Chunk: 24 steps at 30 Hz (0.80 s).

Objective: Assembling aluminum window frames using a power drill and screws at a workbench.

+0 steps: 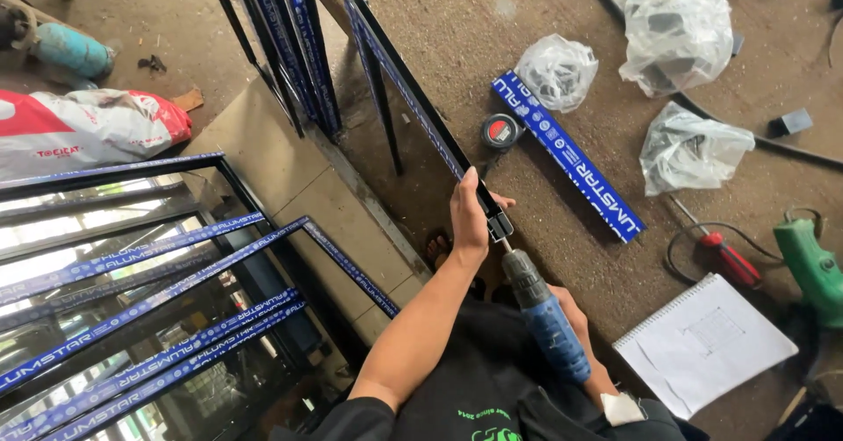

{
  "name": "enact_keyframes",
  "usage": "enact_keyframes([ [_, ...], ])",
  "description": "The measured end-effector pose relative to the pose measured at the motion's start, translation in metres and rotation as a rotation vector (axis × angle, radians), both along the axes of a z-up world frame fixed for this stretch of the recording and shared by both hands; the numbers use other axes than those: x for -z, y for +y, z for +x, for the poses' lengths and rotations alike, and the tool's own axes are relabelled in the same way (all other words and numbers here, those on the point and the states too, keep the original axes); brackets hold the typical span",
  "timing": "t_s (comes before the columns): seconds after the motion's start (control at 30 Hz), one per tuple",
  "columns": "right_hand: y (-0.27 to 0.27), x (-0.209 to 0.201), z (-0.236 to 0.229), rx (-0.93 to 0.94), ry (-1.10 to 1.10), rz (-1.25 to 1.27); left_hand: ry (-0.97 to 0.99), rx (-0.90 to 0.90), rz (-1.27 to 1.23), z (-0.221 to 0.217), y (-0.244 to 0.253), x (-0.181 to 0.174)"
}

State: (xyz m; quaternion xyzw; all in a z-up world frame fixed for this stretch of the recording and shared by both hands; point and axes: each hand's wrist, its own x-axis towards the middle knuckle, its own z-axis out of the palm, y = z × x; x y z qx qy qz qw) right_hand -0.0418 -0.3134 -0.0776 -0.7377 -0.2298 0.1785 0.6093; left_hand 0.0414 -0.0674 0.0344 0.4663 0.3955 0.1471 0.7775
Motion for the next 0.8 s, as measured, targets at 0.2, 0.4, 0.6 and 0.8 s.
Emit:
enact_keyframes([
  [0.2,0.002,-0.005,0.005,-0.028,-0.107,-0.044,-0.08,0.071,0.045,-0.009,0.005,0.003],
  [0.4,-0.006,0.005,0.019,-0.064,-0.42,-0.223,-0.094,0.1,0.004,-0.01,0.01,0.005],
  [0.6,-0.006,-0.015,0.03,-0.058,-0.639,-0.341,-0.094,0.079,-0.051,-0.009,0.008,0.011],
  [0.8,0.0,-0.031,0.032,-0.044,-0.72,-0.365,-0.066,0.071,-0.068,-0.008,0.009,0.008],
])
